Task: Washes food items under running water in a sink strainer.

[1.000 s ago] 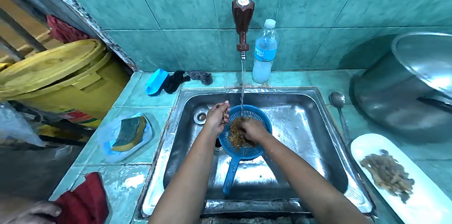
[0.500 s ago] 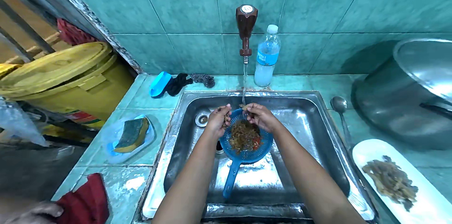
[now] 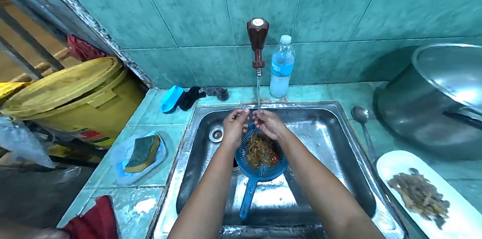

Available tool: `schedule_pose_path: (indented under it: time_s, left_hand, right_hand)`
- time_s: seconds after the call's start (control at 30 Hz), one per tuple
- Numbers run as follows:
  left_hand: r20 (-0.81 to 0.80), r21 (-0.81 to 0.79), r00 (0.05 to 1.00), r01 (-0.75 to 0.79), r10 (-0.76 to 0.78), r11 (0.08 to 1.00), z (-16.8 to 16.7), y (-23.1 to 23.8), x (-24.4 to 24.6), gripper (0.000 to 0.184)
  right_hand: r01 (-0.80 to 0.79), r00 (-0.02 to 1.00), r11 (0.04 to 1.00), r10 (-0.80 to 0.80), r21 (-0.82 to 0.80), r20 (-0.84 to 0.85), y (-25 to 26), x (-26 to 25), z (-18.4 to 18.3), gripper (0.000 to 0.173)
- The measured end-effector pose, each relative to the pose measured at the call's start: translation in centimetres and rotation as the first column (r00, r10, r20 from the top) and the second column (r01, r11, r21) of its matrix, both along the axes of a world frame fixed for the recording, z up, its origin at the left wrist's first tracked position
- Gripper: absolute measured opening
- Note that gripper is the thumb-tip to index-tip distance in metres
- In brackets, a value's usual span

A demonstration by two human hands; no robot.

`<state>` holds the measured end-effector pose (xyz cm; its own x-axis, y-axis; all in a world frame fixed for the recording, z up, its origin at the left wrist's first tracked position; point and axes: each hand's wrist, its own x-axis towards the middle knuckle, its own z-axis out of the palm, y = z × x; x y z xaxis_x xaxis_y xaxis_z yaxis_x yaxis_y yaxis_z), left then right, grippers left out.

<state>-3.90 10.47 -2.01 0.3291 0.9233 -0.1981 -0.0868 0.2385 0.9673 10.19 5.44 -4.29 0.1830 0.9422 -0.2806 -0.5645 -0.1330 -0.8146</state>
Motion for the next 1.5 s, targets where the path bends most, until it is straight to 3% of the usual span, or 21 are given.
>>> schedule_pose_path:
  time_s: [0.07,0.17,0.33,0.5,0.6,0.73,0.9,1.07,1.2,1.27,1.33,1.4,1.47,1.5]
  left_hand:
    - [0.123,-0.143,0.988,-0.079,0.097,0.987,-0.2,0.5,-0.2,0.014]
    - [0.228,-0.268,0.957,-0.116,0.18,0.956,-0.8,0.7,-0.6,0.017]
    - [0.363,-0.197,0.91,-0.133,0.199,0.971,-0.2,-0.9,1.3,0.028]
    - [0.381,-0.068,0.895,-0.222,0.231,0.973,0.0,-3.4,3.7,0.056]
    - [0.321,0.057,0.942,-0.123,0.099,0.991,-0.8,-4.2,4.0,0.075]
    - [0.169,0.227,0.985,0.003,-0.043,0.974,-1.3,-4.8,4.0,0.087]
    - [0.126,0.309,0.985,0.071,-0.115,0.948,-0.2,-4.5,4.3,0.087]
    - [0.144,0.237,0.981,0.096,-0.132,0.967,1.9,-4.3,4.4,0.087]
    - [-0.086,0.176,0.978,0.204,-0.192,0.963,2.4,-3.4,4.0,0.087]
    - [-0.27,0.162,0.952,0.196,-0.147,0.967,4.1,-3.9,4.3,0.089]
    - [-0.339,0.152,0.933,0.184,-0.124,0.971,5.9,-4.7,4.4,0.079]
    - [-0.383,0.257,0.913,0.252,-0.141,0.933,5.4,-4.4,3.9,0.075]
    - [-0.379,0.419,0.92,0.265,-0.098,0.869,2.6,-3.3,3.6,0.079]
    - [-0.389,0.397,0.912,0.291,-0.128,0.871,3.1,-3.4,3.3,0.078]
  right_hand:
    - [0.021,0.997,0.999,-0.019,-0.033,0.081,0.8,-0.2,0.4,0.016]
    - [0.082,0.994,0.993,-0.075,-0.089,0.074,1.4,-1.0,1.8,0.029]
    - [0.245,0.935,0.966,-0.259,-0.088,-0.241,0.8,-2.8,2.4,0.05]
    - [0.41,0.792,0.902,-0.425,-0.134,-0.439,-0.2,-4.6,1.9,0.063]
    - [0.406,0.76,0.903,-0.419,-0.141,-0.497,-0.7,-4.5,0.9,0.063]
    - [0.407,0.728,0.902,-0.415,-0.142,-0.545,-0.7,-4.3,1.0,0.044]
    - [0.444,0.651,0.887,-0.418,-0.129,-0.634,0.2,-3.9,1.4,0.027]
    - [0.446,0.66,0.888,-0.409,-0.109,-0.63,1.4,-3.8,0.6,0.033]
    - [0.4,0.738,0.914,-0.362,-0.062,-0.569,2.1,-4.3,1.2,0.039]
    - [0.394,0.739,0.913,-0.384,-0.107,-0.554,1.7,-4.8,3.2,0.037]
    - [0.38,0.724,0.923,-0.335,-0.058,-0.603,2.4,-5.0,2.0,0.041]
    - [0.378,0.727,0.925,-0.327,-0.047,-0.603,1.9,-5.0,2.5,0.043]
    - [0.391,0.747,0.914,-0.385,-0.111,-0.543,-0.4,-4.8,5.8,0.035]
    - [0.403,0.755,0.907,-0.403,-0.12,-0.517,-1.3,-4.7,6.8,0.034]
